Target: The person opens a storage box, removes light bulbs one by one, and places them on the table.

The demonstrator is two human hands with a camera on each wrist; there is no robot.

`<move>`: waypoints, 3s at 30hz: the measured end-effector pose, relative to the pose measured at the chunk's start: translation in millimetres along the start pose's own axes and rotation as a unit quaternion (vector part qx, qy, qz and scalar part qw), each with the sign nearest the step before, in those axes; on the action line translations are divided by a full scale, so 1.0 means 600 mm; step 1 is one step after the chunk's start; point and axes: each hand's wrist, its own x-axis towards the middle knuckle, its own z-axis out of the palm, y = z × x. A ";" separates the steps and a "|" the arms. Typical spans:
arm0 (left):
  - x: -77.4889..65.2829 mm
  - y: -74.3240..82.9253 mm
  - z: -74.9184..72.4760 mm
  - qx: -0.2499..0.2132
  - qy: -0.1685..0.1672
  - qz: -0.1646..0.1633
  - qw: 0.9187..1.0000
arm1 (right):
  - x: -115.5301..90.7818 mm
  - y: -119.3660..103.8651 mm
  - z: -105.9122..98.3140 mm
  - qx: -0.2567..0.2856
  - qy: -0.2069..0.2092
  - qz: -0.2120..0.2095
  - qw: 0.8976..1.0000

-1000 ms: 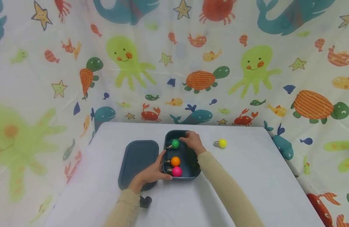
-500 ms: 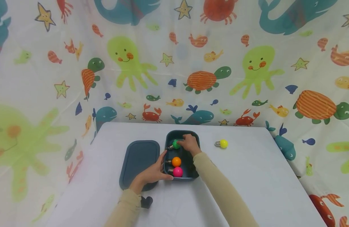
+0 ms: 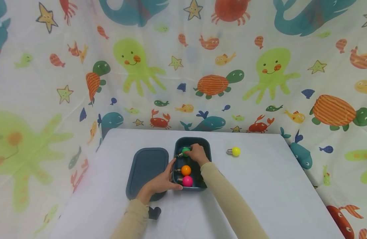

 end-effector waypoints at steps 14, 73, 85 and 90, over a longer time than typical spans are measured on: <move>0.000 0.000 0.000 0.003 0.000 -0.001 1.000 | 0.000 0.001 0.012 0.014 0.006 0.020 1.000; -0.010 0.004 0.015 -0.012 0.018 -0.020 1.000 | -0.090 0.076 -0.150 0.086 0.081 -0.014 0.993; -0.009 0.007 0.015 -0.017 0.012 -0.012 1.000 | -0.120 0.111 -0.185 0.099 0.117 0.002 0.988; -0.008 0.001 0.013 -0.021 0.008 -0.009 1.000 | -0.121 0.133 -0.191 0.117 0.112 0.029 0.986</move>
